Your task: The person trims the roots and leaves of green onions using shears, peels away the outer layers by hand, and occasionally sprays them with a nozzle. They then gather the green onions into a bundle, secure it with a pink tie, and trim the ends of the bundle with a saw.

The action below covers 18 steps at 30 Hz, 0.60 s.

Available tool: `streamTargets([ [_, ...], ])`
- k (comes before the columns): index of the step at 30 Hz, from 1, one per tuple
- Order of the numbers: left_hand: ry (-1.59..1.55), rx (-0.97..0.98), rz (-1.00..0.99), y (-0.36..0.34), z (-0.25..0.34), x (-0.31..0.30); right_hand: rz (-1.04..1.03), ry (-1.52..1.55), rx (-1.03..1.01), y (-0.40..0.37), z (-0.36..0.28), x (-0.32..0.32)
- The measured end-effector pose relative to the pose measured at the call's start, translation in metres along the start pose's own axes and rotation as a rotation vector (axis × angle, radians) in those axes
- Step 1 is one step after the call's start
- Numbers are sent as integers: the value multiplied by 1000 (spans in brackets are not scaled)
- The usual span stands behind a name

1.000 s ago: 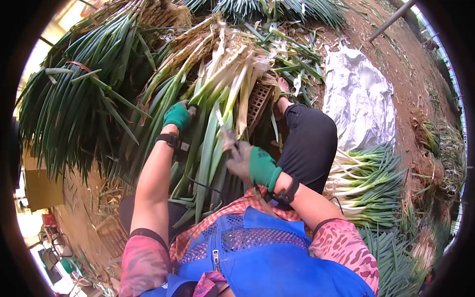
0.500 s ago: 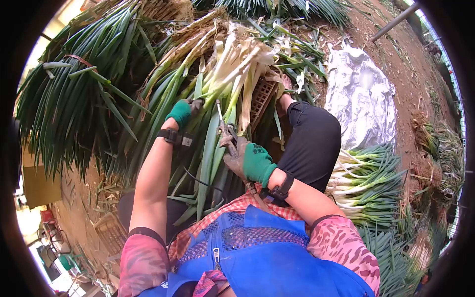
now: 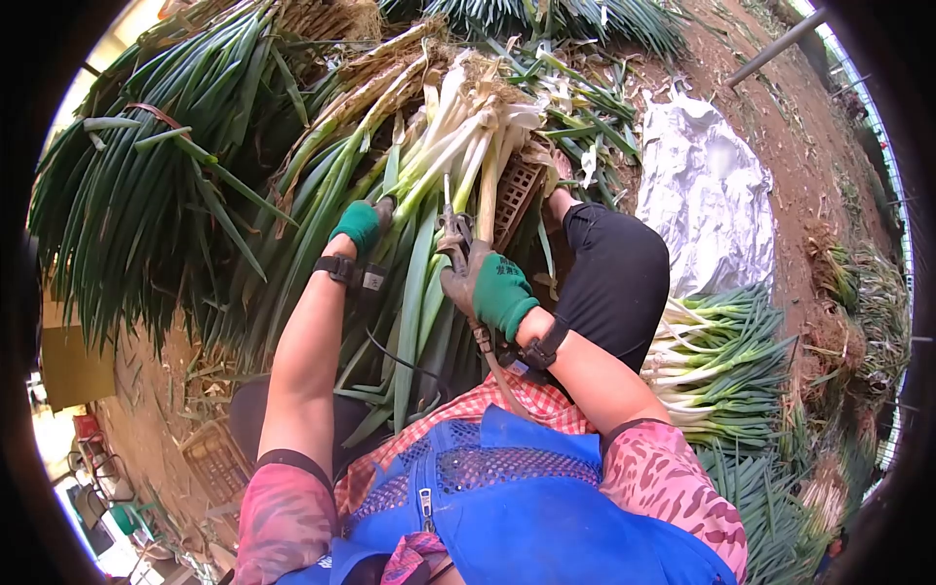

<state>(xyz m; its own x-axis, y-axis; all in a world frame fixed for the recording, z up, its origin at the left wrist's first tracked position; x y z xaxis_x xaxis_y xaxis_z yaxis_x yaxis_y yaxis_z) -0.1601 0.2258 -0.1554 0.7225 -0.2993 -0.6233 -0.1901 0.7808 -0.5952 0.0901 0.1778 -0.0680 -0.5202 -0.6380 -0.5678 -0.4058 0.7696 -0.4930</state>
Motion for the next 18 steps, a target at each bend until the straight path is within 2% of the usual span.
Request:
streamTargets([
  [2, 13, -15, -14, 1, -1, 2, -32, -24, 0, 4, -2, -3],
  [3, 22, -31, -19, -1, 1, 2, 87, -41, -92, 21, 6, -5],
  [4, 32, -47, -23, -2, 1, 2, 57, -35, -4, 30, 10, -13],
  [6, 27, -31, -26, -3, 2, 3, 29, -35, -9, 56, 15, -27],
  [9, 31, -30, -43, -3, 1, 4, 186, -165, 0, 87, 17, -57],
  [10, 34, -34, -52, -3, 1, 3, 147, -337, -43, 123, 38, -52],
  [11, 35, -48, -56, 0, -1, 4, 139, -371, -81, 134, 49, -52],
  [14, 22, -79, -68, 6, -7, 8, 99, -446, -138, 133, 60, -45],
  [16, -5, -87, -76, 4, -8, 9, 4, -384, -67, 97, 40, -42],
  [18, -25, -91, -88, 9, -12, 11, 13, -287, -20, 75, 30, -42],
])
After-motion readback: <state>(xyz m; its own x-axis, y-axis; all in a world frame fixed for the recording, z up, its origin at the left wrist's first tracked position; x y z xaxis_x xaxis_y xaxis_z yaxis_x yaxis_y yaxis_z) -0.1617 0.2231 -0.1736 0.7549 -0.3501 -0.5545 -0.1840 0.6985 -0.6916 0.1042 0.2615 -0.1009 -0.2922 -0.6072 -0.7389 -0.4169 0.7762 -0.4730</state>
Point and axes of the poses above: each hand's wrist, its own y-axis towards the middle knuckle, its own x-axis out of the palm, z = x × y, the point moved 8 cm from there along y, towards the middle knuckle, and after that the axes turned 13 degrees about -z, right-handed, at the moved point
